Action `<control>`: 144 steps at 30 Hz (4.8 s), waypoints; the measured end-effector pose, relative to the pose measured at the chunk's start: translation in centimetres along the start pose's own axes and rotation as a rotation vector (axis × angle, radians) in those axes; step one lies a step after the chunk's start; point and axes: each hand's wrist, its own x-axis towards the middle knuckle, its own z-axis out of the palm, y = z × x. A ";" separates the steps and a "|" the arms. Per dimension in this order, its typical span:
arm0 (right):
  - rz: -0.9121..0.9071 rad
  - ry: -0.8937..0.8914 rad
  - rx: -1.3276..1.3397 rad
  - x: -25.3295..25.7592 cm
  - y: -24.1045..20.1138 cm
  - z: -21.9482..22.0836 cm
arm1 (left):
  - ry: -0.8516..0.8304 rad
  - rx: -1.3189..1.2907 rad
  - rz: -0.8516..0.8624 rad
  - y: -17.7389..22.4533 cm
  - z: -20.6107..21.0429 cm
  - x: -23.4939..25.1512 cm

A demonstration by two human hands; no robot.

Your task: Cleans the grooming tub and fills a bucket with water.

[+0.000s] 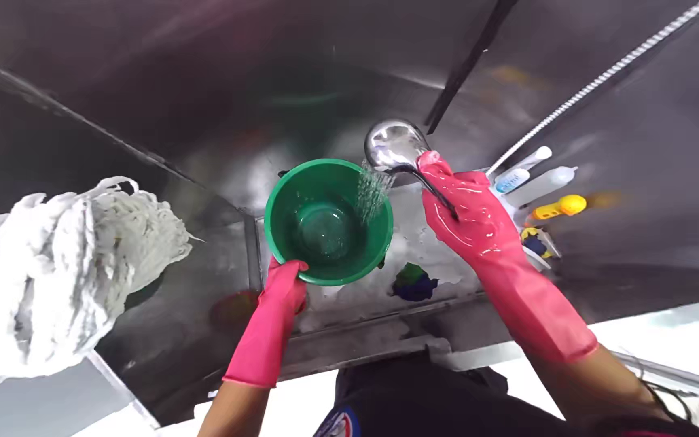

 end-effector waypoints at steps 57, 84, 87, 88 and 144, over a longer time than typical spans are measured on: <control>-0.326 -0.014 0.354 -2.0 -3.5 -4.8 | -0.101 -0.146 0.071 -3.5 4.2 -12.0; -0.117 0.020 0.224 0.0 -6.0 -4.4 | -0.166 -0.030 0.089 -4.3 5.0 -12.9; -0.096 -0.006 0.207 -0.3 -5.7 -4.2 | -0.161 -0.038 0.097 -4.3 4.7 -12.7; -0.064 0.001 0.177 -0.3 -5.7 -4.2 | -0.155 -0.036 0.093 -4.3 4.6 -12.7; 0.109 0.057 0.125 -11.2 1.6 -9.6 | -0.224 1.936 1.035 9.9 8.2 -5.7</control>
